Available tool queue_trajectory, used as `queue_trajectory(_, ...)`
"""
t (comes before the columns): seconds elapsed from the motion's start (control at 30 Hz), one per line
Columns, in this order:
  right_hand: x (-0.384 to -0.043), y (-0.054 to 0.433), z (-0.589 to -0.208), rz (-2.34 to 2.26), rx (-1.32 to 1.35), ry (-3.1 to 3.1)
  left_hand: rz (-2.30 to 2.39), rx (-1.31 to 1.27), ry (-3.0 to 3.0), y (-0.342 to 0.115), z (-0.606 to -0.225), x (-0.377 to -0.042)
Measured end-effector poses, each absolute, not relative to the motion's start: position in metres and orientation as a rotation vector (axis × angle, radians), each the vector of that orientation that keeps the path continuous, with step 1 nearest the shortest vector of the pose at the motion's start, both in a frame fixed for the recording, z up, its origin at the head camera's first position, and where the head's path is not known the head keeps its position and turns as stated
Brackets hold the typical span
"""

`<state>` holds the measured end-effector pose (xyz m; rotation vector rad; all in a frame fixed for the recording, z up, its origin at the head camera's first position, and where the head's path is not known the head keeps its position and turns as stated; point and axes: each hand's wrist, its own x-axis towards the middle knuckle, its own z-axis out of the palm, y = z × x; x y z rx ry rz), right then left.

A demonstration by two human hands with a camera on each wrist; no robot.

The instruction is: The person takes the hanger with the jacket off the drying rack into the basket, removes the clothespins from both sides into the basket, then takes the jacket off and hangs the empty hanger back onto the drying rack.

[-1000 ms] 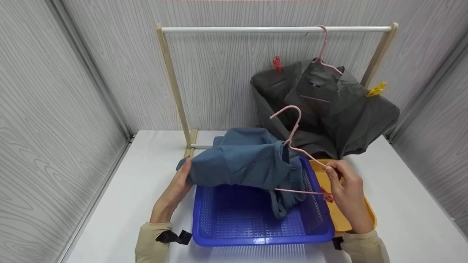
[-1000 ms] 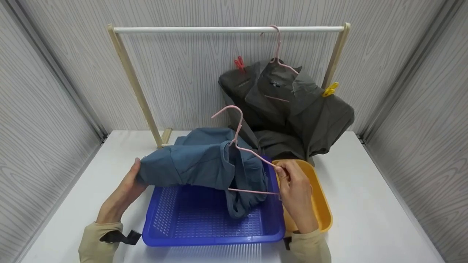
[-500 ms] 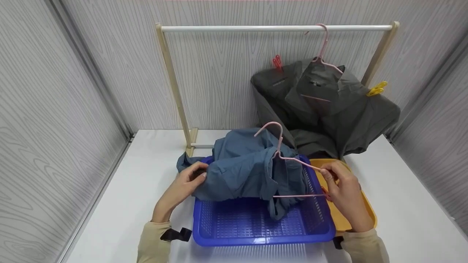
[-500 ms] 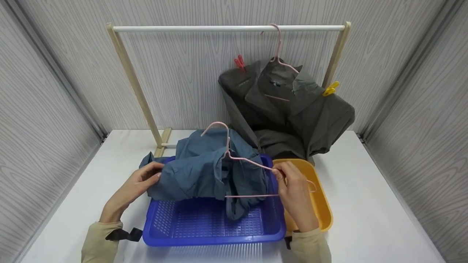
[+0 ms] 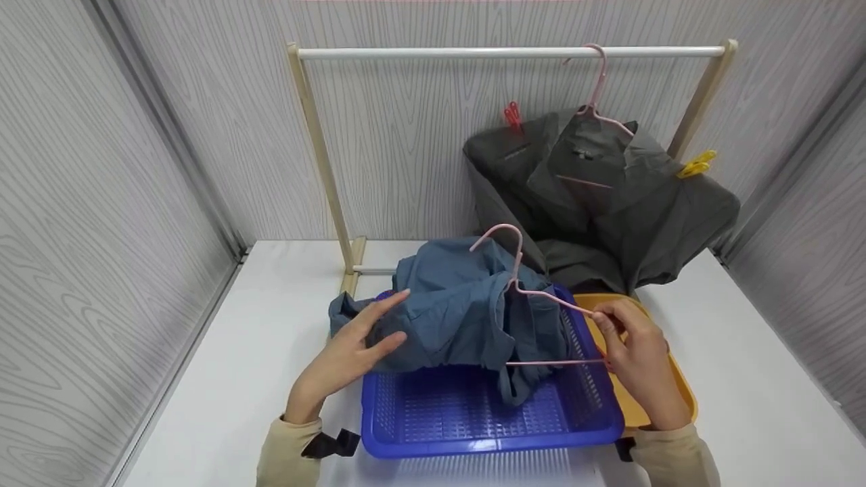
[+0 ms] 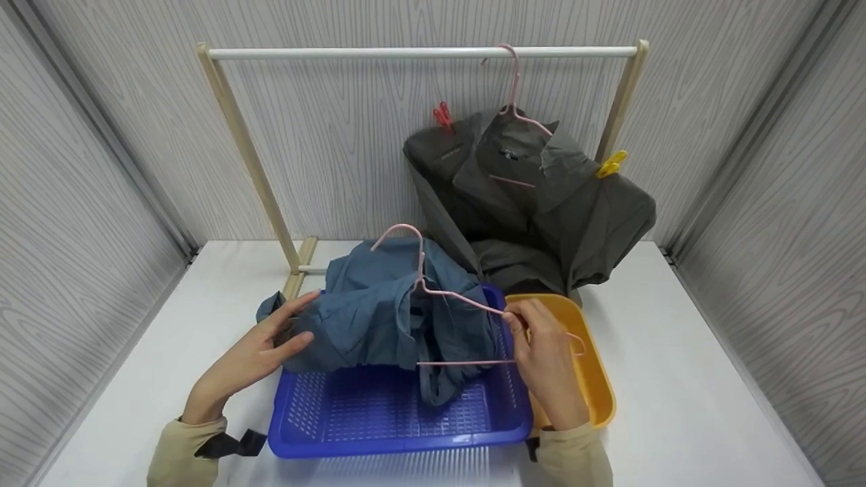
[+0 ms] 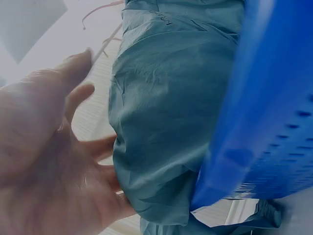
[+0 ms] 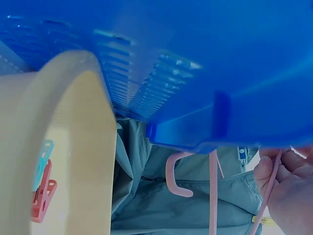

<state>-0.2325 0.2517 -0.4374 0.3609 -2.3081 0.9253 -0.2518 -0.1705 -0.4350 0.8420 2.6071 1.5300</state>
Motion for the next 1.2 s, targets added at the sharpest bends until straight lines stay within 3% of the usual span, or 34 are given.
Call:
queue_trajectory(0.17,-0.233,0.251,-0.437,0.917,0.38,-2.295,1.648,0.947,2.553,-0.172,-0.439,-0.257)
queue_trajectory(0.43,-0.234,0.253,-0.439,0.933,0.384,-2.273,1.776,0.755,2.58,-0.172,-0.441,-0.258)
queue_trajectory(0.97,-0.231,0.251,-0.434,0.947,0.34,-2.321,1.638,0.724,2.727,-0.177,-0.441,-0.254)
queue_trajectory(1.2,-0.225,0.252,-0.427,0.92,0.356,-2.333,1.334,0.765,3.053,-0.163,-0.417,-0.246)
